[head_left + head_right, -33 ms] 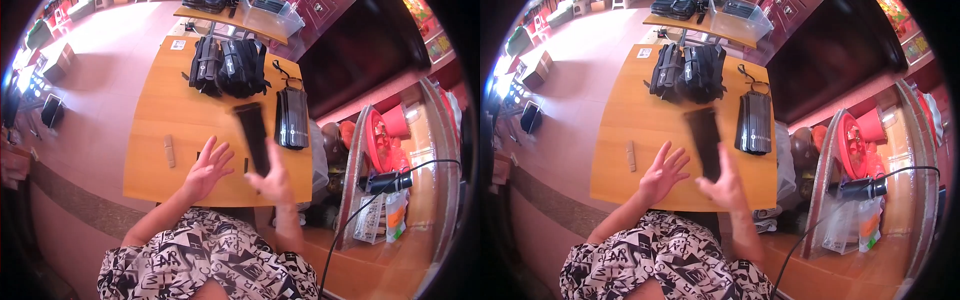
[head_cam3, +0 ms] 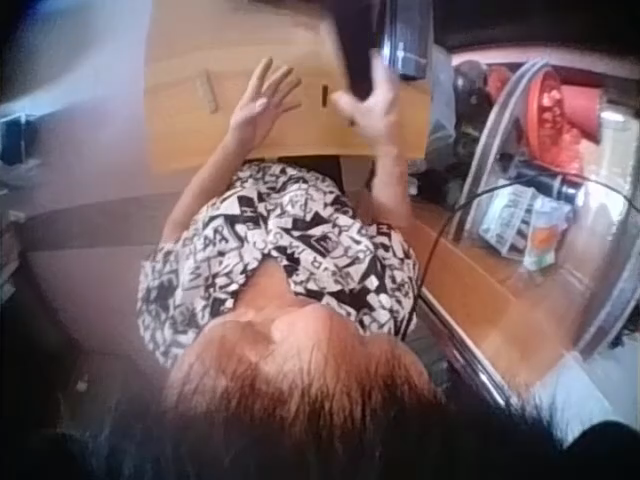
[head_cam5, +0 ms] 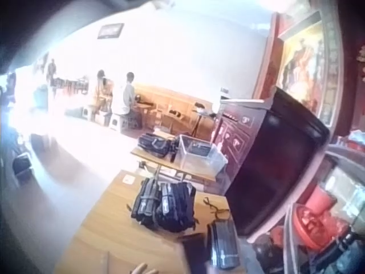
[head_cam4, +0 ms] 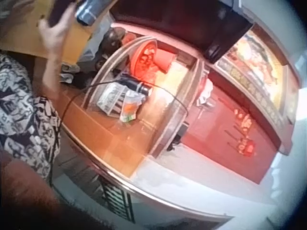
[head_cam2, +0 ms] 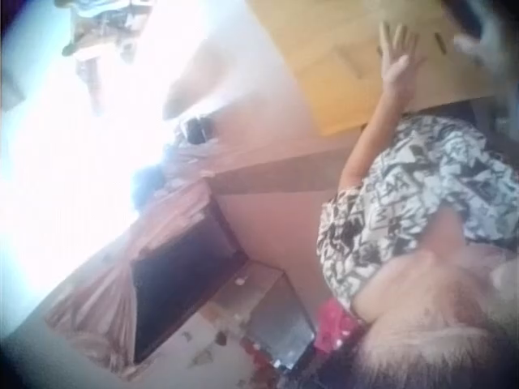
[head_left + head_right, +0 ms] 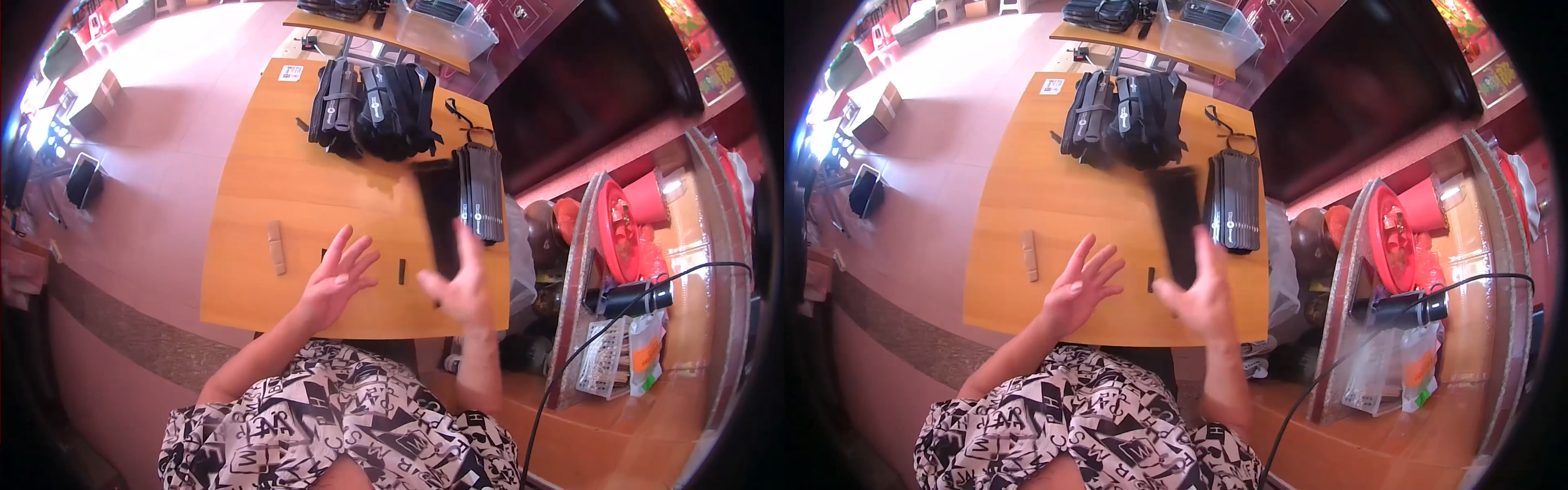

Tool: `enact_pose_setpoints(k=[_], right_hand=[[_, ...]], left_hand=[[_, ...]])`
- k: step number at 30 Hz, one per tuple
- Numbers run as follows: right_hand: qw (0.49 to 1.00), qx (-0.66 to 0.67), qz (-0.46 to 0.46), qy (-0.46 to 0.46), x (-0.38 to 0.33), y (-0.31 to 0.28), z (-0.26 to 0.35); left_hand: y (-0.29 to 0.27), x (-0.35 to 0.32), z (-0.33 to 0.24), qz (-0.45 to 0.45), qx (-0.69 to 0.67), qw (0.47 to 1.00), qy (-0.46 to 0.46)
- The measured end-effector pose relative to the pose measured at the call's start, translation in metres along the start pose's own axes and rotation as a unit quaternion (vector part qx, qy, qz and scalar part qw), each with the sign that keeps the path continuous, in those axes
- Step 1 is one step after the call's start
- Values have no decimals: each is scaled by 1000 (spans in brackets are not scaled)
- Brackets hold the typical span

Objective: Arranging and stacking black fabric straps with velcro fasteners on a wooden table.

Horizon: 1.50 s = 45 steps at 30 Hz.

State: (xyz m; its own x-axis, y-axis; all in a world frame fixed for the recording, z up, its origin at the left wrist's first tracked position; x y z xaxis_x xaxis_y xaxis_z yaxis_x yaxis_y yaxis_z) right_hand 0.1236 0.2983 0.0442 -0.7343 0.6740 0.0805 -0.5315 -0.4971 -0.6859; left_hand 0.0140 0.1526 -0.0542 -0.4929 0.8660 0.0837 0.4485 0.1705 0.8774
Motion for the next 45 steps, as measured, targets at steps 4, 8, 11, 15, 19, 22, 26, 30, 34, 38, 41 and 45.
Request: enact_pose_setpoints(k=[4, 8, 11, 15, 19, 22, 26, 30, 34, 38, 41, 45], right_hand=[[975, -140, -167, -46, 54, -81, -48], [976, -147, -149, 52, 100, -89, -107], [974, -151, -145, 90, 110, -83, -119], [967, -195, -132, 99, 116, -68, -116], [958, -212, -113, 157, 117, -61, -124], [963, -209, -112, 131, 118, -58, -130], [962, -220, -101, 122, 118, -53, -131], [969, -206, -89, 98, 121, -55, -146], [976, -191, -62, 83, 122, -51, -127], [977, -197, -61, 56, 122, -40, -143], [981, -174, -38, 75, 122, -45, -139], [958, -269, -82, 62, 107, -62, -113]], left_hand=[[-17, -14, 8, 10, 57, 998, -36], [-22, -15, 7, -2, 63, 997, -40], [-23, -14, 4, -9, 20, 999, -49], [-23, -13, 4, -8, 22, 998, -50], [-22, -13, 5, -2, 20, 999, -45], [-22, -13, 5, -4, 22, 999, -46], [-22, -13, 4, -14, 24, 998, -51], [-20, -10, 6, -7, -1, 999, -54], [-24, -10, 3, -18, -1, 999, -51], [-24, -13, 4, -5, -4, 999, -52], [-24, -12, 9, 19, 17, 999, -43], [-7, -15, 1, 35, 55, 996, -58]])
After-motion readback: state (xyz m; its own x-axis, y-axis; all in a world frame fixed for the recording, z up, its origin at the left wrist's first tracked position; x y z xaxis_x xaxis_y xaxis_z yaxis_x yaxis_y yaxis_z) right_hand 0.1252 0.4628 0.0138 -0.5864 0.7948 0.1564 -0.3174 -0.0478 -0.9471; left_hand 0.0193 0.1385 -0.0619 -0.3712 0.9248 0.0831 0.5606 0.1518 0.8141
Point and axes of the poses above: each hand's wrist, its own x-axis towards the middle knuckle, its own y-axis out of the palm, z = x × y, the point moved 9 cm from there along x, towards the middle knuckle, and after that the axes turned 4 degrees about y, right-handed, at the moved point
